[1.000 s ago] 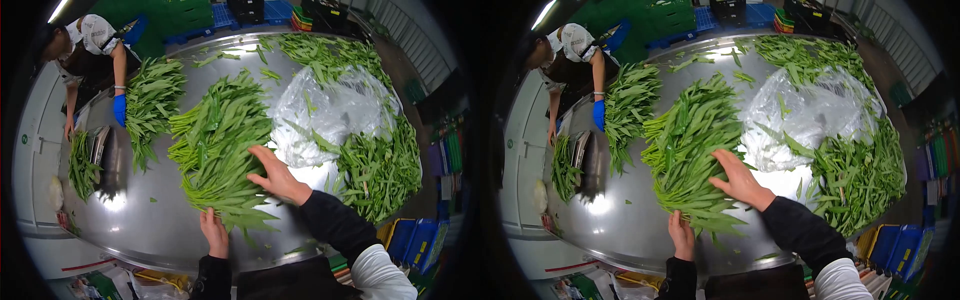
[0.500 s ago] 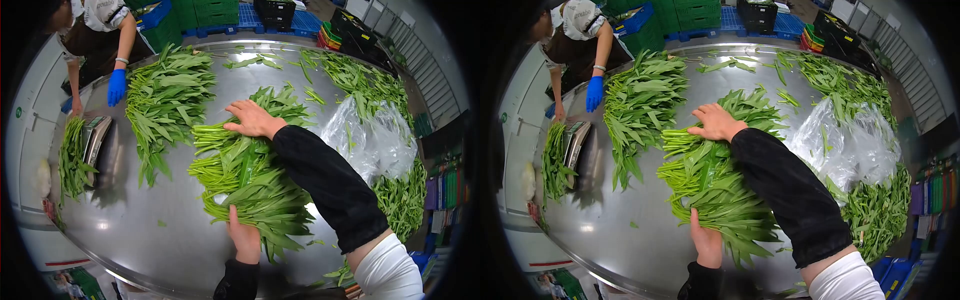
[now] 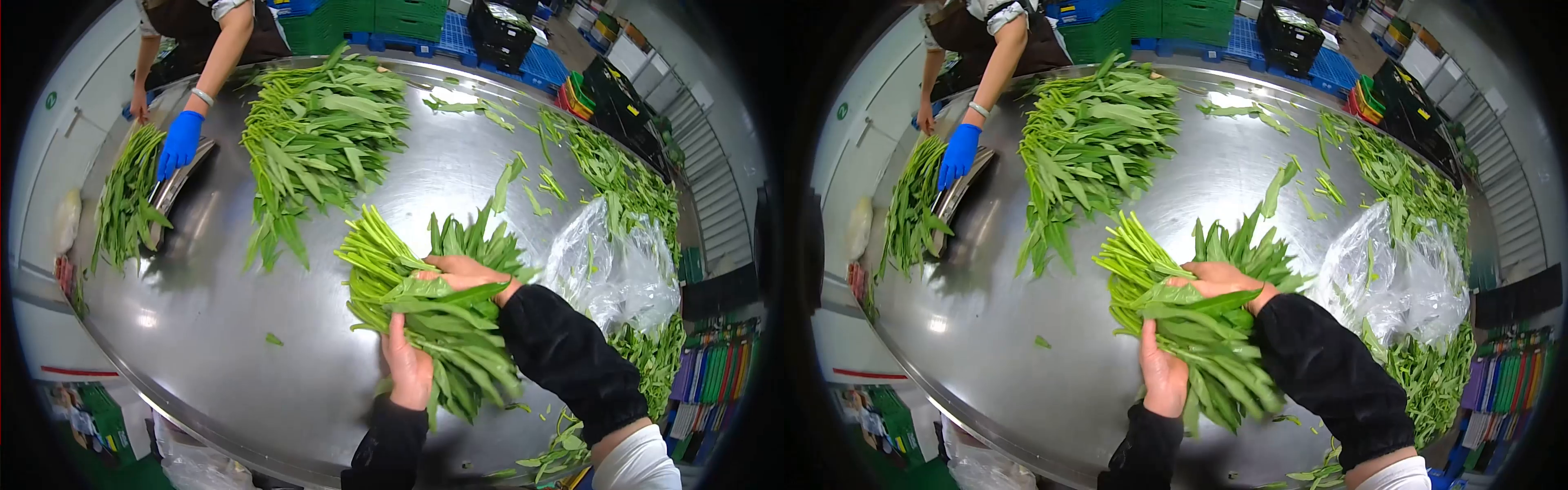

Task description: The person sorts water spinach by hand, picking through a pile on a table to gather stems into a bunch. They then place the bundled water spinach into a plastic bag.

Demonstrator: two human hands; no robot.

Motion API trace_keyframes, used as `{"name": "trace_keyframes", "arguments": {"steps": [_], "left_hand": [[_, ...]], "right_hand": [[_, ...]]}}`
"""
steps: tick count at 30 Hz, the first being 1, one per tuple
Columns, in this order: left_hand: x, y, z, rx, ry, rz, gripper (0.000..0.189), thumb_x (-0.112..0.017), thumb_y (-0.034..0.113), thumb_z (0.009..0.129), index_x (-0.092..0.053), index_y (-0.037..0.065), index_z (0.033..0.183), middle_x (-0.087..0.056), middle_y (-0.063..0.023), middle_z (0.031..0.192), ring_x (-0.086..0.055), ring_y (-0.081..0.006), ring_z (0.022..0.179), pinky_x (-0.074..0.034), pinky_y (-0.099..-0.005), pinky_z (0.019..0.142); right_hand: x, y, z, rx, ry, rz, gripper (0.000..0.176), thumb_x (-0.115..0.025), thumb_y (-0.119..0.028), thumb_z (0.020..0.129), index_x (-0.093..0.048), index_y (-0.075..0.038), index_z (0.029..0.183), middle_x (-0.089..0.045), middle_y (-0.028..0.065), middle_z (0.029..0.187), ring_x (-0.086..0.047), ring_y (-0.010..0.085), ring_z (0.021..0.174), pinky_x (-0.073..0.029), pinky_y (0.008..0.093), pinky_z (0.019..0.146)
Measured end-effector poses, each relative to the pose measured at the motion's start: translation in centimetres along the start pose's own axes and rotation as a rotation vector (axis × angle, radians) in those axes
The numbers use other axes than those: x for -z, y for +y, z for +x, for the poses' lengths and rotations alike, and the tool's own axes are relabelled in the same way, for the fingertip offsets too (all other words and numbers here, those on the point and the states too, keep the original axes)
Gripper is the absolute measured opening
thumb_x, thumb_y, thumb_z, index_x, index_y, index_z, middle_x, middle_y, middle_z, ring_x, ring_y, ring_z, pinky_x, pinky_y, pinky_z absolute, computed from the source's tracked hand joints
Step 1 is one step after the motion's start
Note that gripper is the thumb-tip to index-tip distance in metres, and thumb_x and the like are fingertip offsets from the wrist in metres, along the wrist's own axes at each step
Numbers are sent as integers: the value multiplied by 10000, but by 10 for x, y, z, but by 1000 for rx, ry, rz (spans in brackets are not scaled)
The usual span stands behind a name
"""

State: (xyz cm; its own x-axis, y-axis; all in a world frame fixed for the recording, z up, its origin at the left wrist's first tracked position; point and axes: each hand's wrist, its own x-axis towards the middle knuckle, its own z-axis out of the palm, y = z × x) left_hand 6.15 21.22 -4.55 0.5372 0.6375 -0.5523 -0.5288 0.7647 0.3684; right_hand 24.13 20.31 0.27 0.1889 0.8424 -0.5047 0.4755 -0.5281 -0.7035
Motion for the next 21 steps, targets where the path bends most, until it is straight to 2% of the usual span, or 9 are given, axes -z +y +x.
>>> {"name": "trace_keyframes", "arguments": {"steps": [4,6,8,10,12,14,16,18,21], "left_hand": [[5,65,-26,-49,-62,24,438,-427,337,981,-450,69,1327,-511,-71,1313,-487,-222,1192,-397,-385,1013],[16,108,-38,-300,-141,289,438,-428,344,982,-444,80,1332,-510,-77,1313,-493,-215,1186,-404,-388,1011],[-6,164,-58,-261,-91,104,449,-451,294,975,-413,42,1345,-495,-84,1320,-479,-203,1197,-395,-381,1004],[0,202,-64,-508,-181,222,454,-429,322,981,-419,46,1340,-497,-87,1327,-489,-212,1192,-400,-376,1003],[23,253,-36,-478,-142,222,439,-454,307,973,-440,40,1321,-518,-88,1305,-506,-225,1175,-406,-378,999],[47,293,-6,-448,-105,221,425,-480,293,965,-461,34,1301,-538,-89,1284,-522,-239,1158,-413,-380,995],[76,315,17,-394,100,199,403,-550,245,930,-502,8,1252,-580,-111,1220,-561,-269,1102,-443,-395,966],[109,334,35,-356,169,244,401,-574,226,911,-512,-6,1232,-588,-125,1200,-570,-276,1082,-455,-402,951],[126,337,51,-331,229,266,398,-597,200,886,-522,-25,1205,-595,-146,1175,-583,-286,1053,-473,-413,925]], "right_hand": [[-16,-69,5,108,-49,61,794,-463,-692,814,-551,-40,1258,-577,247,1198,-552,373,1124,-411,388,981],[-18,-130,14,170,-51,-12,802,-476,-706,796,-569,-45,1239,-595,238,1175,-567,361,1106,-423,393,962],[-31,-175,40,278,-28,-49,813,-483,-718,779,-600,-29,1195,-609,242,1143,-579,352,1090,-434,403,938],[-36,-224,67,242,-66,-199,824,-466,-693,811,-563,19,1216,-609,245,1136,-579,362,1082,-436,410,939],[-49,-247,100,298,27,-169,799,-452,-687,816,-601,28,1141,-628,239,1086,-599,386,1015,-462,435,884],[-69,-243,138,374,152,-134,719,-479,-624,835,-605,28,1111,-627,228,1071,-590,386,1012,-450,436,894],[-87,-222,154,441,271,-103,640,-506,-561,854,-610,28,1081,-626,218,1057,-581,385,1009,-437,436,904],[-106,-195,143,710,659,-10,418,-570,-359,872,-605,26,1029,-595,193,1064,-529,365,1062,-396,420,945],[-109,-159,108,833,614,-39,272,-580,-185,872,-572,-4,1075,-535,161,1156,-463,338,1145,-363,409,984]]}}
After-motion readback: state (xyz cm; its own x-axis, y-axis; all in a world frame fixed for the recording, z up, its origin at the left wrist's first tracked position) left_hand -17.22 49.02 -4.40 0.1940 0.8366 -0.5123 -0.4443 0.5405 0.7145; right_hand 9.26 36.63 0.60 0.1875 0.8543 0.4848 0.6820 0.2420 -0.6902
